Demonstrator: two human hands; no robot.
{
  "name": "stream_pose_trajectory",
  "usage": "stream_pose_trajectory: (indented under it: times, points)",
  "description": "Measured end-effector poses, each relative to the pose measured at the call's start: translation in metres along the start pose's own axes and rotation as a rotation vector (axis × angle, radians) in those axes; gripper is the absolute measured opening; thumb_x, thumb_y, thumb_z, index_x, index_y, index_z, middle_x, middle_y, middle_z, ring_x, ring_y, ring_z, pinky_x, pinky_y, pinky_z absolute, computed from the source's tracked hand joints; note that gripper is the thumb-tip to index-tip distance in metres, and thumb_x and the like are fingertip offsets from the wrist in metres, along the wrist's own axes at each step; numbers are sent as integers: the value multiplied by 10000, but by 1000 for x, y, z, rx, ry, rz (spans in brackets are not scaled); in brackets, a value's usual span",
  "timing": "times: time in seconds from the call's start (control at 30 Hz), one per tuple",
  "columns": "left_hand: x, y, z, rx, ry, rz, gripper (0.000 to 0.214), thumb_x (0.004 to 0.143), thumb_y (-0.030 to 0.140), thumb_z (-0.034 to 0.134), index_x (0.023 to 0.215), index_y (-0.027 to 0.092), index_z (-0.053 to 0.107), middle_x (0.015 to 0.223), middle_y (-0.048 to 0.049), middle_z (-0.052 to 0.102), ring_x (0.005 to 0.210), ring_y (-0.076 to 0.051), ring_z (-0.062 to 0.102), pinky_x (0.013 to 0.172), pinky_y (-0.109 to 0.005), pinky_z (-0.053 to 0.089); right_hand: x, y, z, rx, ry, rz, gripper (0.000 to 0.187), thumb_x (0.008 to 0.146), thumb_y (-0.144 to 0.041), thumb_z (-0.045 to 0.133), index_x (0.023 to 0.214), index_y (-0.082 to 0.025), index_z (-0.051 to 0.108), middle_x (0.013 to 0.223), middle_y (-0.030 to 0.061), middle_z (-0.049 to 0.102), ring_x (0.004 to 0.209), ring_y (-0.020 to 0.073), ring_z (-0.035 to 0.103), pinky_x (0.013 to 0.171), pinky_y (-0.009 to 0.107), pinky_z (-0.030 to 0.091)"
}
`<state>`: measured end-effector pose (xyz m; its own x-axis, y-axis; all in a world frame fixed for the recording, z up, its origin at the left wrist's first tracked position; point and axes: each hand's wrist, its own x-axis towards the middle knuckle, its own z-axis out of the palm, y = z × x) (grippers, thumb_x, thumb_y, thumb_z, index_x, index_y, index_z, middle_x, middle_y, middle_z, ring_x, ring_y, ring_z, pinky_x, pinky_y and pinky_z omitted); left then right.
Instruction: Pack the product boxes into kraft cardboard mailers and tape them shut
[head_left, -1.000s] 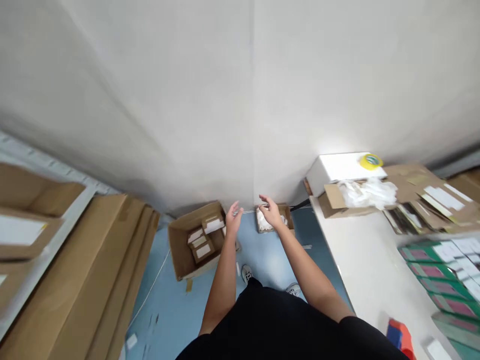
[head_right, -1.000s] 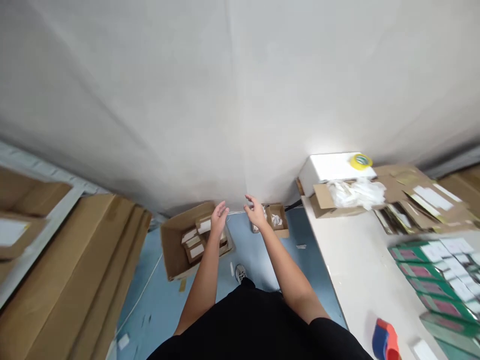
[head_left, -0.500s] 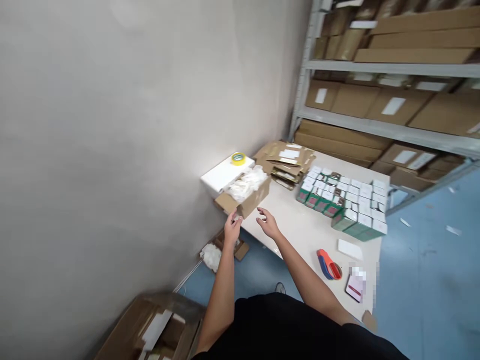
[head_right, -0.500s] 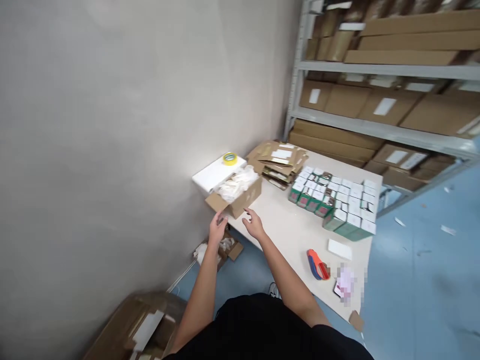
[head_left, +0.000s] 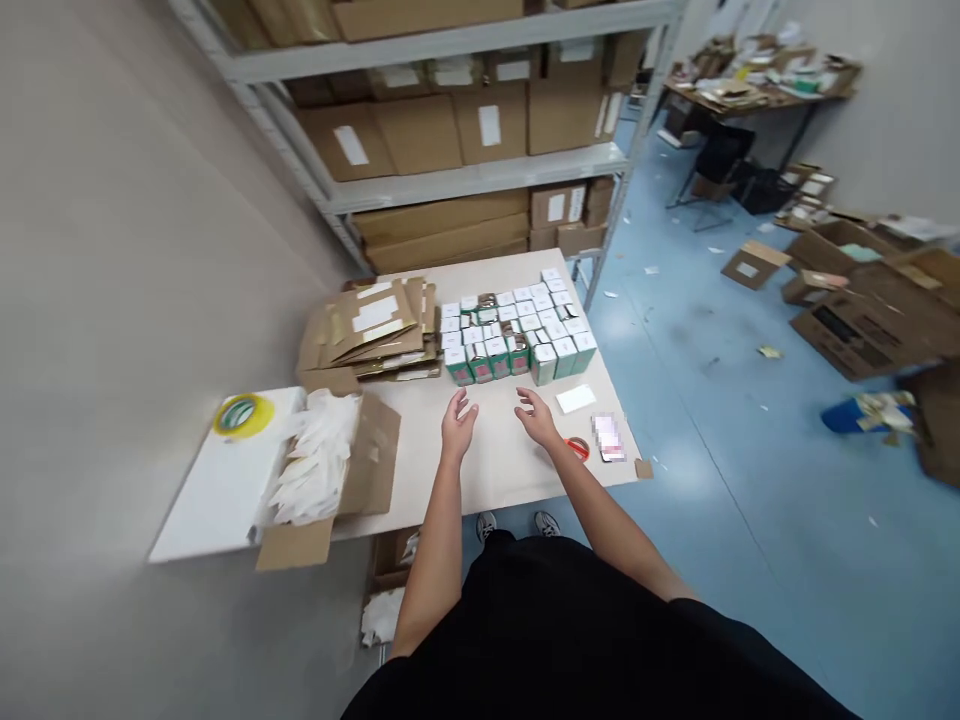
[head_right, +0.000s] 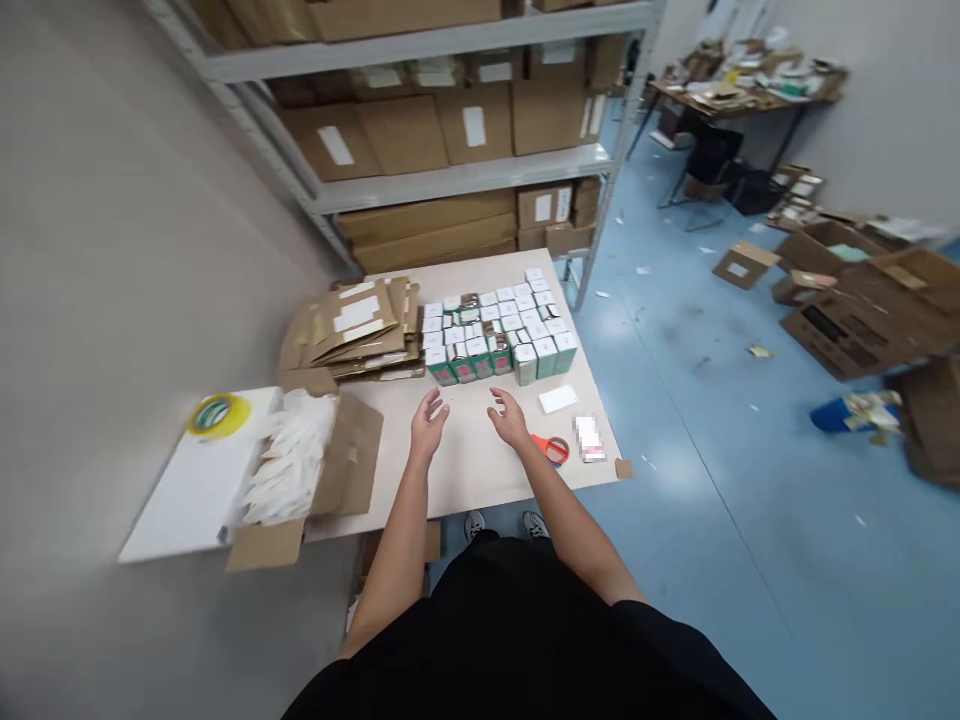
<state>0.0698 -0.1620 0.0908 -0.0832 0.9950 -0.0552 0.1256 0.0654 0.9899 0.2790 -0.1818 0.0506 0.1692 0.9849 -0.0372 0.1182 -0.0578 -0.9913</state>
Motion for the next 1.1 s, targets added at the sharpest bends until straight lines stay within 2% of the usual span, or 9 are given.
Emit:
stream_pose_trajectory:
  times: [0.13,0.27,0.4,0.5,0.6,0.67,0.77,0.93,1.1]
  points:
    - [22,-12,33,33,-168,-73,473,878,351,725,1329,226,658,1444,-126,619,1228,-267,649,1102,-450,498,-11,41,-34,-84,221,151,512,793,-281,583,1300,-236,642,1265,84,689,1090,239,651,950,403,541]
    - [27,-31,46,97,-302,-143,371,884,327,692,1236,209,707,1378,-118,668,1144,-245,681,1057,-430,525,-38,89,-58,-220,382,380,484,764,-230,599,1244,-230,666,1089,54,724,1039,236,657,994,399,515]
    - [23,-59,35,163,-389,-179,349,895,316,660,1225,211,709,1362,-102,683,1136,-231,680,1023,-404,538,-73,130,-58,-473,308,578,434,796,-138,582,1218,-176,677,1190,111,715,1134,260,642,990,358,494]
    - [19,-79,19,216,-420,-223,337,889,309,658,1204,206,715,1339,-110,696,1109,-229,689,1005,-405,543,-92,148,-47,-665,200,591,489,811,-75,569,1285,-163,651,1317,135,676,1217,268,605,1006,336,467]
    - [15,-90,5,248,-452,-243,337,885,319,656,1194,203,720,1316,-116,707,1075,-225,697,1001,-411,543,-98,155,-34,-830,181,588,447,830,-63,561,1260,-133,659,1319,173,668,1255,300,561,1040,368,427]
    - [15,-91,-1,267,-474,-239,334,883,322,645,1182,199,726,1293,-116,718,1059,-223,698,999,-413,544,-95,154,-28,-852,193,645,338,846,-81,562,1158,-118,688,1227,193,697,1189,310,582,1004,381,428]
    - [17,-81,-5,275,-497,-215,325,880,327,631,1157,193,735,1255,-112,734,1059,-223,698,993,-408,547,-85,140,-22,-699,233,647,157,846,-165,623,987,-140,688,1177,175,705,1046,272,620,886,344,455]
    - [33,-39,2,229,-494,-143,319,885,339,632,1142,184,739,1244,-118,742,1133,-233,689,1020,-414,541,-71,85,-12,-437,238,349,133,823,-318,654,872,-195,644,1338,118,641,962,230,629,792,310,465]
    - [64,28,6,215,-577,8,395,874,427,676,1180,187,749,1309,-125,720,1209,-262,662,1071,-425,507,-60,12,-6,-251,74,110,256,823,-460,672,860,-207,665,979,55,709,847,232,593,766,328,464]
